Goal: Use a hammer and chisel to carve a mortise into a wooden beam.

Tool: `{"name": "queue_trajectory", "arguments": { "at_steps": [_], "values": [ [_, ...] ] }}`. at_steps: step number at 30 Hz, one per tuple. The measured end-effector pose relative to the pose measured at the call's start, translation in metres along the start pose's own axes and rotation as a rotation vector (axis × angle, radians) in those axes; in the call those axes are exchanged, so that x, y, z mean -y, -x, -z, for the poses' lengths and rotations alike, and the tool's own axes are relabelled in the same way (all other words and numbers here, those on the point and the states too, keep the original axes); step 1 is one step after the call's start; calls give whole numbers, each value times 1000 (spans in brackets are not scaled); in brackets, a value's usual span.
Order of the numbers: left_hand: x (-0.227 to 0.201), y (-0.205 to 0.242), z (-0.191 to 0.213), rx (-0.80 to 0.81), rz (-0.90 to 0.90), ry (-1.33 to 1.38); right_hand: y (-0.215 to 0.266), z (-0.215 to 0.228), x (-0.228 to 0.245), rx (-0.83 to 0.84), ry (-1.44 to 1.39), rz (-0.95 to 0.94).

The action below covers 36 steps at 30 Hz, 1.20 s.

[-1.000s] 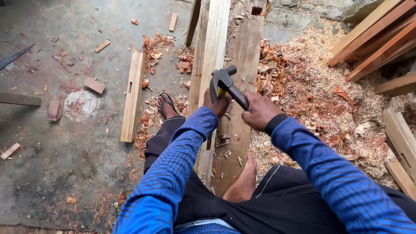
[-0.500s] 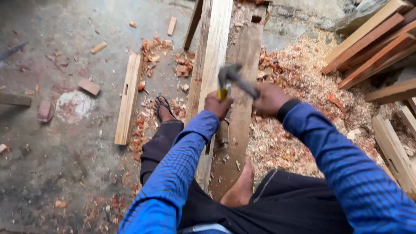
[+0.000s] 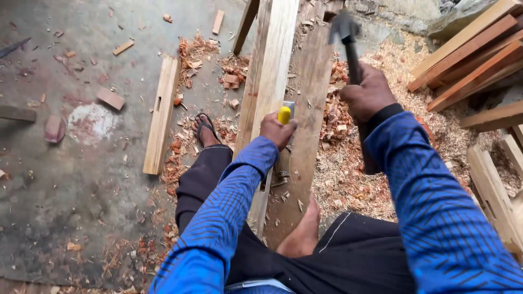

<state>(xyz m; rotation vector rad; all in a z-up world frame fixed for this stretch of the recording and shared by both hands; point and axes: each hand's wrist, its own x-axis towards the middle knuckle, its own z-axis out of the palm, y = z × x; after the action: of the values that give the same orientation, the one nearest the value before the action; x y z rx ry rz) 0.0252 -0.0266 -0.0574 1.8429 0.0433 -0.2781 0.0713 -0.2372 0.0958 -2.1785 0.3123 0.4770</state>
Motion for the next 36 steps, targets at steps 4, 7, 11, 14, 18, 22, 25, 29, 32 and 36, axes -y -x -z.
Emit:
{"name": "queue_trajectory", "arguments": {
  "at_steps": [4,7,11,14,18,22,25,29,32,36],
  "values": [
    [8,-2,-2,25,-20,-12,-8,-57,-87,118,661,283],
    [18,-1,-3,-35,-28,-60,25,-32,-13,359,381,150],
    [-5,9,4,57,90,70,15,-17,-8,111,424,97],
    [29,11,-9,-11,78,24,32,-55,-32,125,320,138],
    [19,7,-3,30,91,-15,26,-22,3,385,648,132],
    [8,4,-2,15,90,96,39,-28,26,147,408,-101],
    [-13,17,9,56,165,-14,69,-62,-1,202,87,-101],
    [-37,71,23,50,-141,206,116,-57,-9,270,175,-16],
    [-62,145,47,82,-297,145,152,-42,-14,235,2,-79],
    [-51,153,56,-6,-276,108,167,-39,-20,193,-212,-139]
  ]
}}
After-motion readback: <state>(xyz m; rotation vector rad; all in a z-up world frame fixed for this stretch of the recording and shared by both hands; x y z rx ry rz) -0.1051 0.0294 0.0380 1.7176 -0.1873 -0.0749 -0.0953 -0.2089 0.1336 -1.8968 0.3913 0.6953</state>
